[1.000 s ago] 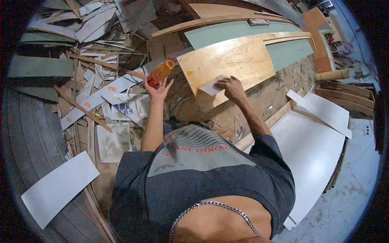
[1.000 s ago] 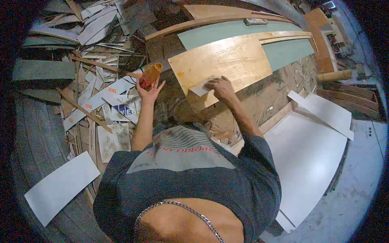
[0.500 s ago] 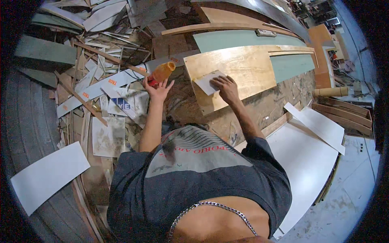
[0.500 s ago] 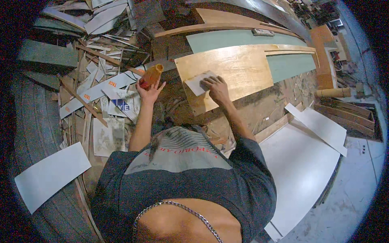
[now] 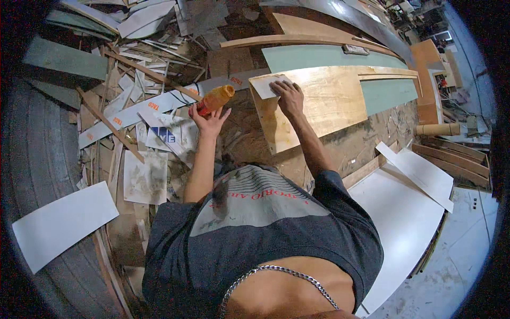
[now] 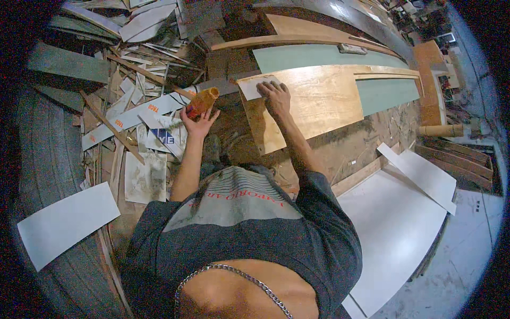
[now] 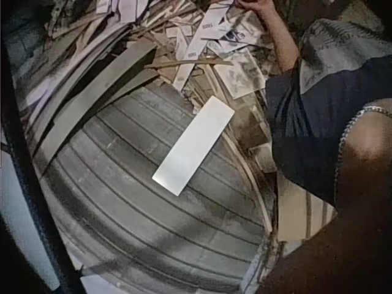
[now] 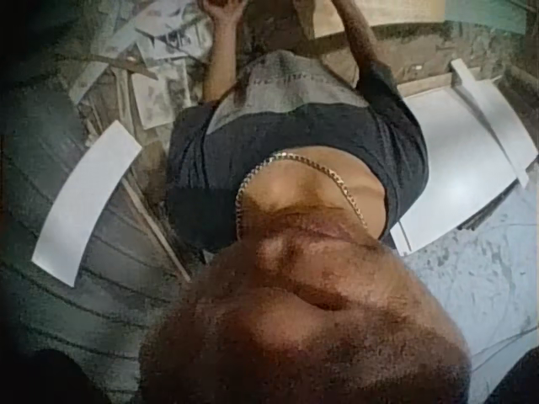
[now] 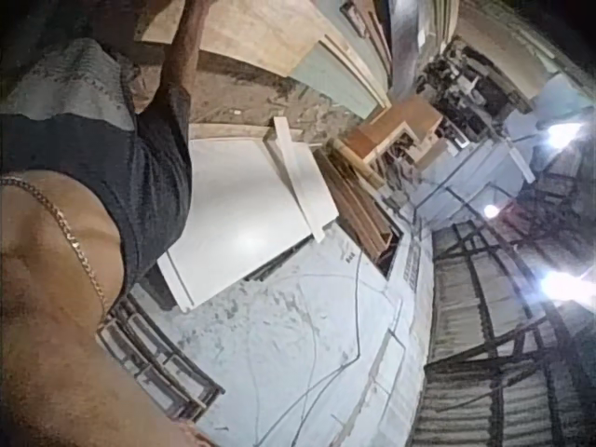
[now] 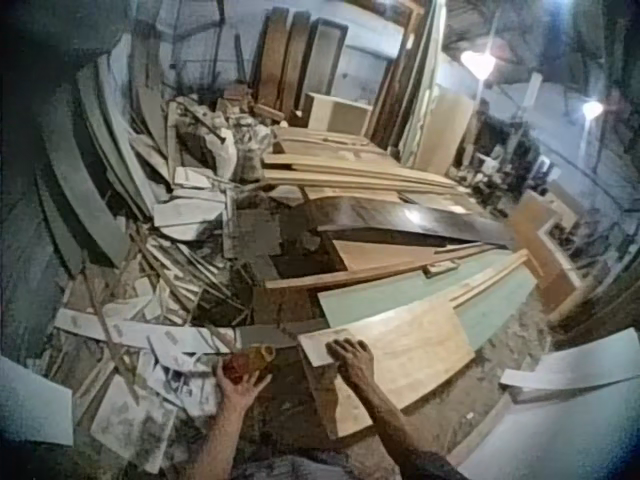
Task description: The person applies a liquid substance from a bottle onto a wooden board and spreads it across the surface with a small scrap of wood, then repeats the process on a second wooden panel.
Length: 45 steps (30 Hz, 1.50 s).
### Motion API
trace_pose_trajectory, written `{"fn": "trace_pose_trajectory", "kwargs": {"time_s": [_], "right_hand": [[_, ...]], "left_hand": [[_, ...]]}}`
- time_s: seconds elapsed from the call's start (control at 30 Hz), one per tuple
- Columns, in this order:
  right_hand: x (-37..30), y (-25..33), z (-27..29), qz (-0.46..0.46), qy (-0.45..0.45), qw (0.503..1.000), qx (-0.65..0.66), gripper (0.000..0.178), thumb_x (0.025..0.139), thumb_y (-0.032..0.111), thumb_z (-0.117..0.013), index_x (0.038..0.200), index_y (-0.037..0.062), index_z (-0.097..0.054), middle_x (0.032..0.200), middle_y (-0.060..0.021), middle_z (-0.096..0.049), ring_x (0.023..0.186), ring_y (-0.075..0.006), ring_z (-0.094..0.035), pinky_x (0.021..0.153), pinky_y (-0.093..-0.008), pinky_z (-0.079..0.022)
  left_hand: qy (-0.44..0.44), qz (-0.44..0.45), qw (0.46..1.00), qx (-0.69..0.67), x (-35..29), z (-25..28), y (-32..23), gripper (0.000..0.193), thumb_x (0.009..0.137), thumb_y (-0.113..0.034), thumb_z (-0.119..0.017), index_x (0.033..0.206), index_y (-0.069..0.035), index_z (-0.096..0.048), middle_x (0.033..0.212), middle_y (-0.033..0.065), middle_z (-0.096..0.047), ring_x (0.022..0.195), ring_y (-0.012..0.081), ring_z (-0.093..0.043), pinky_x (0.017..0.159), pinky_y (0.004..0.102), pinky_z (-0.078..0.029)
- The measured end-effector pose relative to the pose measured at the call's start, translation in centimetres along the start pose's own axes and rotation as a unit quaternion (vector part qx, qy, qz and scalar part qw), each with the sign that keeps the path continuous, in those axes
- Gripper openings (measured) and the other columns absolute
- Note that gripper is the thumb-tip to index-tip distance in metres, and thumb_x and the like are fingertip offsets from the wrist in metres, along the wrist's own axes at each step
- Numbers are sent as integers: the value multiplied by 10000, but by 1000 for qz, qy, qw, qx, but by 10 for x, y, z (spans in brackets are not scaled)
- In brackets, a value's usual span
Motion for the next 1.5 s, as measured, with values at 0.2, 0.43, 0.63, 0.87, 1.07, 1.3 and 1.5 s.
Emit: {"fn": "trace_pose_trajectory", "kwargs": {"time_s": [0.2, 0.43, 0.63, 0.87, 1.07, 1.3, 1.5], "right_hand": [[-11, -2, 9, 7, 27, 999, 27, 481, 795, 27, -494, 1211, 206, -656, 1257, -31, -640, 1202, -241, -566, 1055, -435, -385], [17, -4, 11, 2, -8, 999, 31, 389, 774, 71, -585, 1125, 207, -682, 1177, 0, -668, 1139, -194, -586, 938, -407, -440], [-4, -14, 4, 64, 100, 993, 3, 513, 751, -5, -502, 1183, 217, -669, 1260, 7, -639, 1216, -196, -553, 1064, -446, -383], [25, -3, 6, 40, 47, 998, 22, 469, 747, 56, -526, 1153, 237, -674, 1241, 14, -642, 1202, -195, -555, 1041, -436, -393], [3, -5, -2, 70, 78, 994, 16, 430, 800, 97, -539, 1198, 219, -646, 1271, -1, -625, 1212, -228, -550, 1070, -469, -357], [10, 10, -5, 42, 29, 998, 29, 421, 782, 43, -555, 1155, 192, -680, 1259, -17, -637, 1215, -222, -553, 1050, -426, -380], [1, 6, -4, 47, 33, 998, 18, 368, 815, 97, -577, 1156, 187, -678, 1254, -13, -637, 1207, -231, -554, 1053, -426, -376]], "left_hand": [[6, -3, 1000, 17, -2, -1, -1, 779, 780, -557, -638, 1385, -146, -369, 1416, 130, -379, 1374, 322, -357, 1076, 699, -278], [3, 9, 1000, 18, 4, -2, 8, 807, 774, -581, -635, 1417, -182, -354, 1444, 128, -358, 1378, 326, -351, 1082, 681, -268], [-25, -11, 999, 27, 0, -2, 5, 856, 757, -588, -649, 1427, -163, -328, 1449, 129, -345, 1368, 323, -359, 1075, 670, -290], [-62, -25, 997, -34, 25, 60, -40, 898, 745, -599, -678, 1434, -168, -296, 1481, 105, -282, 1371, 299, -308, 1046, 578, -361], [-125, -97, 987, -5, 9, 153, -89, 916, 749, -632, -668, 1438, -153, -302, 1485, 106, -272, 1315, 303, -351, 1005, 504, -404], [-245, -120, 962, -3, -6, 230, -109, 913, 682, -633, -689, 1406, -192, -350, 1410, 104, -361, 1195, 327, -461, 912, 501, -483], [-291, -132, 947, 23, -24, 250, -107, 858, 665, -690, -667, 1307, -167, -442, 1310, 74, -451, 1109, 290, -497, 853, 476, -516]]}}
Point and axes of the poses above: each hand's wrist, its own x-axis towards the middle knuckle, its own z-axis out of the back of the hand, y = z × x, the point moved 2 cm from there along x, towards the middle knuckle
